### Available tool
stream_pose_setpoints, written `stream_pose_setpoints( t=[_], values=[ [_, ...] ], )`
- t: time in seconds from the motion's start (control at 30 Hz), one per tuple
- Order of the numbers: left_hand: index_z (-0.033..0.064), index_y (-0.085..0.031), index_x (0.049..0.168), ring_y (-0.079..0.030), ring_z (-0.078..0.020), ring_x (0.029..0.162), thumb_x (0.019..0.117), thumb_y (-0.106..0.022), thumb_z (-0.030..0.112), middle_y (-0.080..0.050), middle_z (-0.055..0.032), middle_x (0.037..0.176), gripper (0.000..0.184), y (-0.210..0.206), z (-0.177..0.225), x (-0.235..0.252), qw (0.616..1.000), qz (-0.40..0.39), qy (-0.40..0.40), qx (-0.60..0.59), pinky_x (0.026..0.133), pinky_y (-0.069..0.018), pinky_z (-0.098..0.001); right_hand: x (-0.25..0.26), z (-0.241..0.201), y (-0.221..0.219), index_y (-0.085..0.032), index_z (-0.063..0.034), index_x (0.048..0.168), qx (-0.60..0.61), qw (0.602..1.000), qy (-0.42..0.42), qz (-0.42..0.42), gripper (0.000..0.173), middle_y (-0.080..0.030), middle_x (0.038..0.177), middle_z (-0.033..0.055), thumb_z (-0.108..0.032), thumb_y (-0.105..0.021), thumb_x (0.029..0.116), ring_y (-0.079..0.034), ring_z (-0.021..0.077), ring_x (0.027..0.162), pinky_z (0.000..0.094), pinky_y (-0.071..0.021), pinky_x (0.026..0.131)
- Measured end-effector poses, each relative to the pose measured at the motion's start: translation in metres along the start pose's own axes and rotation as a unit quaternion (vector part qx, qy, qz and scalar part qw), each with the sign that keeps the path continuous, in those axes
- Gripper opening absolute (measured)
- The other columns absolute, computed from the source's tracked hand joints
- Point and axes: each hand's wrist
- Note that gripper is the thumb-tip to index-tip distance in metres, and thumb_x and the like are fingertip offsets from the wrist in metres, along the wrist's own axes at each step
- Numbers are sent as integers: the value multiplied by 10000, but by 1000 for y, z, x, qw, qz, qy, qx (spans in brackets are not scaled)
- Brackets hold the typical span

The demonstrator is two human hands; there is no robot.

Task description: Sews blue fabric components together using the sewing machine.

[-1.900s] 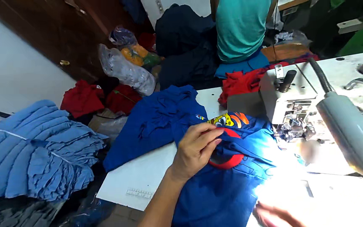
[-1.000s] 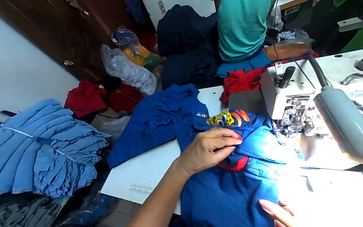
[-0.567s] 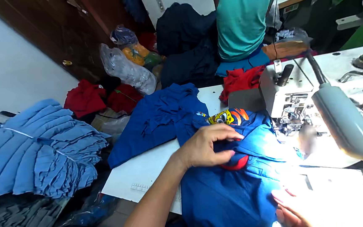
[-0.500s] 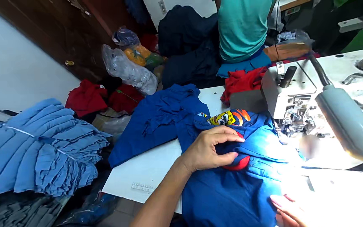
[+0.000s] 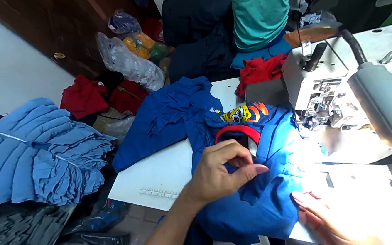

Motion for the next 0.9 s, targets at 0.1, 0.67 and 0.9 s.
stream_pose_setpoints(
  t=[0.1,0.67,0.9],
  values=[
    [104,-637,943,-658,-59,938,859,-799,218,-662,12,948,216,-39,3,-27,986,155,8,60,819,-590,-236,3,4,1,-660,-107,963,-2,1000,1,6,34,-741,812,24,-119,-637,984,-715,77,679,220,-610,639],
    [94,-687,942,-677,-157,930,767,-818,412,-684,-60,950,386,-74,5,-25,928,143,13,342,780,-577,-293,13,10,-9,-716,-89,998,-25,998,61,0,104,-734,880,18,-166,-705,929,-706,78,804,225,-596,740],
    [-11,-768,893,-712,-47,871,955,-633,94,-759,-55,929,182,-39,-3,-18,979,139,119,90,789,-598,-205,5,-12,1,-650,-118,939,-45,998,19,37,121,-711,778,-43,-22,-582,968,-688,61,683,238,-600,657]
  ],
)
Point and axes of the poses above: each hand's wrist, its own x-axis towards the middle knuckle, its own y-axis out of the back of the hand, z = x × y
